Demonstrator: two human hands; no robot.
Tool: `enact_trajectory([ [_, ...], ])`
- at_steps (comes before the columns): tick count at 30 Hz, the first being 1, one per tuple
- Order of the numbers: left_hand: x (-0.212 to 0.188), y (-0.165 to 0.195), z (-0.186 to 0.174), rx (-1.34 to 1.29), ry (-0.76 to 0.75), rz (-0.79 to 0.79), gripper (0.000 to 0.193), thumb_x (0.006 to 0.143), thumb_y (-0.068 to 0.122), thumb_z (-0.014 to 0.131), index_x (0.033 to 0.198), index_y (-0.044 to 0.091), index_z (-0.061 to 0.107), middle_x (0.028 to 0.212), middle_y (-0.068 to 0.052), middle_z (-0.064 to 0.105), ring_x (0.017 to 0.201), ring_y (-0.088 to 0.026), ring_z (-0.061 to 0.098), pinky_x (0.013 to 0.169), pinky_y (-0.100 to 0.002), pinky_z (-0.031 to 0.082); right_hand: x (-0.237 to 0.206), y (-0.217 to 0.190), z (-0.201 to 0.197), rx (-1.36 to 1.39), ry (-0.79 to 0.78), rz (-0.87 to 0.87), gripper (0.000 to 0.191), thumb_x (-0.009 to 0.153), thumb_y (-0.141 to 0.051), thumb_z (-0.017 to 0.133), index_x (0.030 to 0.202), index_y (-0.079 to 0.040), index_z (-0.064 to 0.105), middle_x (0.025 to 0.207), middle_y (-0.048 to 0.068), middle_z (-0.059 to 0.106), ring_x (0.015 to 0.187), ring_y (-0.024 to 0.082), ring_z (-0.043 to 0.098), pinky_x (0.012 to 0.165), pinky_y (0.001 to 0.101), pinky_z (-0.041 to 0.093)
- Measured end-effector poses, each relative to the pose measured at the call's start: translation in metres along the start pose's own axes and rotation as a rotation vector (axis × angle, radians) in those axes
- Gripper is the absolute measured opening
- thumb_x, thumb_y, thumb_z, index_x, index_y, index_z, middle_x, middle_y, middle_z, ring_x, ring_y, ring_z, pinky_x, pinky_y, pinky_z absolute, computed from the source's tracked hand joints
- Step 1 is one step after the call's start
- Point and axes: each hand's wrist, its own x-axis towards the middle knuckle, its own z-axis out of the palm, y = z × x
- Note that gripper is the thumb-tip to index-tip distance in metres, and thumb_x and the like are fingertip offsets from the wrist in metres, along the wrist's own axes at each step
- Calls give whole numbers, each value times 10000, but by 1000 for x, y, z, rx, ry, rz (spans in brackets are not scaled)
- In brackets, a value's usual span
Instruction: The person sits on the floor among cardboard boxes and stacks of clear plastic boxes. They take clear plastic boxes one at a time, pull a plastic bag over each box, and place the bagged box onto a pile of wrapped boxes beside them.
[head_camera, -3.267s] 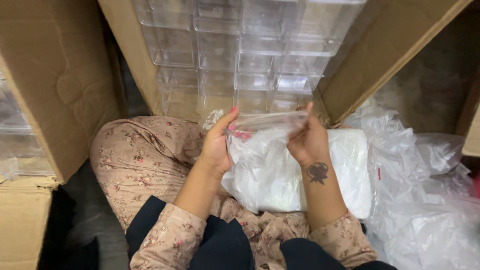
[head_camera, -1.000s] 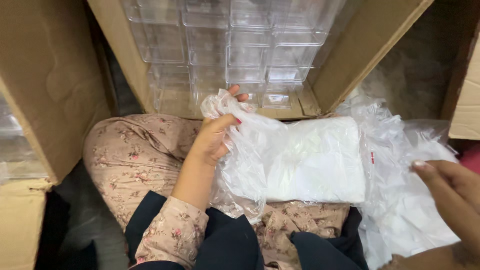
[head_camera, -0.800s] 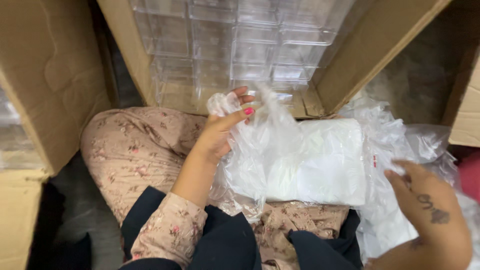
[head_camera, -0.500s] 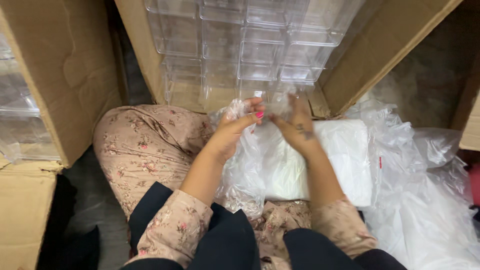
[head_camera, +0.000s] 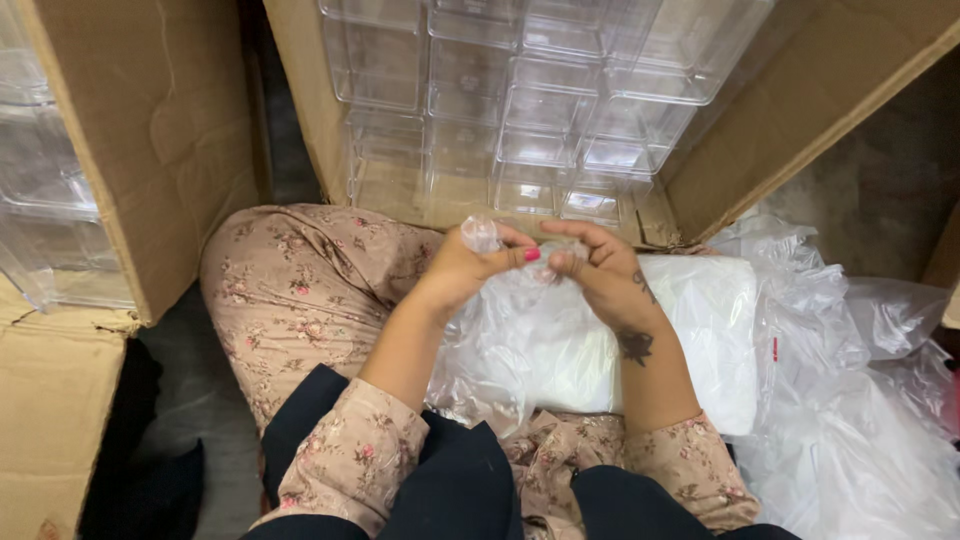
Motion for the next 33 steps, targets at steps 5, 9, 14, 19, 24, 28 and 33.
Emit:
enact_trajectory([
  [5,5,-4,-5,-61,133,119,417,803,20,818,1205,37,708,1022,-53,727,933,-124,669,833,-277,550,4,20,-4,-66,206,-46,391,891,-20,746,1275,7,679,1045,52,739,922,100,687,848,241,563],
  [9,4,-1,-2,-120,108,76,391,772,19,785,1148,92,705,1038,-17,758,941,-90,700,848,-249,576,6,29,-4,-82,282,-74,280,932,-49,759,1196,35,718,969,77,735,814,108,660,741,246,548],
  [14,0,3,4,-54,168,20,220,884,39,781,1100,2,770,1018,-58,777,902,-108,692,838,-238,554,7,32,-2,89,356,-45,221,978,-151,724,1120,19,735,859,81,717,690,126,636,627,270,534],
  [19,2,3,2,-119,188,63,286,826,35,764,1112,33,765,1013,-50,778,879,-105,704,821,-251,568,8,33,0,-24,334,-131,185,971,-115,749,1089,27,734,976,51,737,842,77,641,777,223,540],
  [24,1,0,4,-14,229,43,208,859,64,820,1040,-31,784,969,-78,784,851,-119,701,796,-258,564,8,31,1,46,348,-166,174,912,-69,776,1057,10,720,980,59,742,851,96,666,792,239,550],
  [28,2,-2,7,-84,184,40,240,905,180,780,1062,-1,776,929,-17,759,831,-89,672,771,-239,549,9,29,2,87,365,-134,130,959,-117,737,1018,-2,735,940,43,746,817,85,660,772,231,551],
  [33,2,-6,9,-92,180,55,295,925,298,793,935,12,725,821,26,646,746,-99,541,677,-269,451,9,29,4,155,362,-148,273,1050,-259,686,908,-26,684,817,-34,629,696,51,518,639,234,456],
])
